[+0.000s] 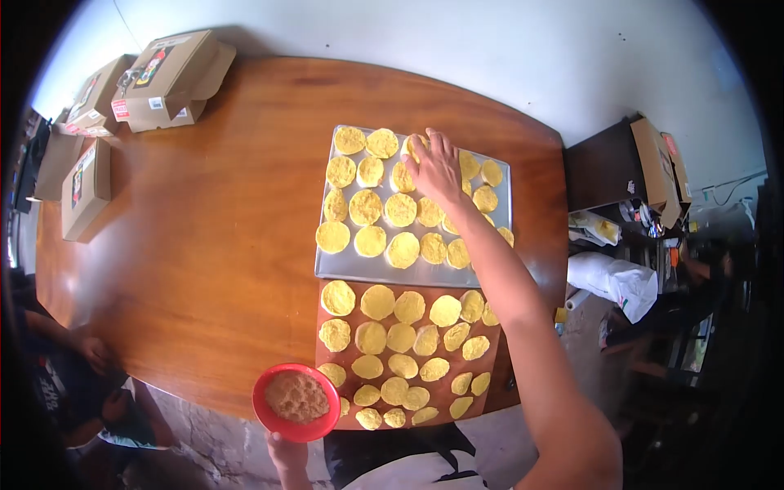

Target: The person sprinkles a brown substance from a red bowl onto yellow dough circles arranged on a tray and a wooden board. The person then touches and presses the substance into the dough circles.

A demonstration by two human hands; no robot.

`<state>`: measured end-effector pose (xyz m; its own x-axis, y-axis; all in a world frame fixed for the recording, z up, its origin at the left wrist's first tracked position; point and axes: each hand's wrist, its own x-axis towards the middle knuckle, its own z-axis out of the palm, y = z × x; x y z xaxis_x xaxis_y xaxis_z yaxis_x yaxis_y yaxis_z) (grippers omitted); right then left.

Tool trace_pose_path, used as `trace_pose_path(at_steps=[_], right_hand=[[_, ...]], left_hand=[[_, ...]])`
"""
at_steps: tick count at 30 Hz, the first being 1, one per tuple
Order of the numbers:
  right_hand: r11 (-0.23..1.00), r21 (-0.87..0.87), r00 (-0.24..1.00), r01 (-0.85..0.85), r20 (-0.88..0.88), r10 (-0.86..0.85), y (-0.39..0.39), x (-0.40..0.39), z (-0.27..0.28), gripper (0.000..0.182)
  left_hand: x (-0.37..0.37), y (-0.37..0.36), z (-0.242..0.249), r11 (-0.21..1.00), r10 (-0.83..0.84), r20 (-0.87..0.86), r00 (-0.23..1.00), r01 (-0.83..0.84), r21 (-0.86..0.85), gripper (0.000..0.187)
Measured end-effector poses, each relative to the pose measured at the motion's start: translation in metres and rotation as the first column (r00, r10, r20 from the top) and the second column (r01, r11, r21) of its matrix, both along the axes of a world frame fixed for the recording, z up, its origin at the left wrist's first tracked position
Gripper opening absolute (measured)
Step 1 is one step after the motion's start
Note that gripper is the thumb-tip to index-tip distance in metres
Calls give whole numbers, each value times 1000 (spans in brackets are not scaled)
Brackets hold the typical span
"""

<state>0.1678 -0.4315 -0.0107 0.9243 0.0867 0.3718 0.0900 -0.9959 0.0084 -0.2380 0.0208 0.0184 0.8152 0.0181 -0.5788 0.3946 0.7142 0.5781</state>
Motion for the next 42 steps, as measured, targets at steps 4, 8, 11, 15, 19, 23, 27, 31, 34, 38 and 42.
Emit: trace_pose_path(at_steps=[4, 8, 11, 15, 19, 23, 27, 31, 34, 38, 42], right_hand=[[1000, -11, 1000, -5, -18, 5, 6, 1, -4, 48], [998, -51, 999, 30, -28, -31, 3, -4, -2, 47], [995, -32, 996, 90, -24, -91, 1, -2, -4, 47], [999, -10, 999, 44, -1, -44, 4, -4, -5, 46], [993, -16, 993, 113, 12, -113, 0, -9, -1, 45], [997, -28, 997, 73, 23, -72, -7, -16, 0, 45], [998, -51, 999, 47, 19, -46, -13, -19, 3, 45], [996, -84, 1000, -26, 15, 27, -16, -17, 5, 43], [989, -134, 996, -68, -72, 59, -18, -23, 9, 42], [996, -55, 997, -63, -55, 60, -20, -25, 6, 42], [994, -104, 996, -43, -83, 34, -21, -22, 2, 46]], left_hand=[[-3, -3, 2, 999, 3, -10, 1000, -3, 34, 81], [0, -3, 3, 999, -5, -9, 1000, 6, 49, 81], [4, -3, 2, 999, -3, -9, 1000, 4, 45, 81], [1, 2, -7, 1000, -19, -10, 1000, 19, 0, 81], [2, -4, 0, 1000, 15, -43, 999, -14, 24, 82], [1, -9, 0, 1000, -13, -29, 1000, 13, 20, 82], [1, -13, -2, 1000, -12, -34, 999, 12, 8, 83], [2, -20, 3, 997, 77, -77, 994, -76, 14, 87], [7, -21, 10, 998, 66, -78, 995, -66, 7, 87], [11, -20, 12, 997, 67, -53, 996, -66, 28, 88], [14, -19, 10, 997, 18, -67, 998, -12, 78, 92]])
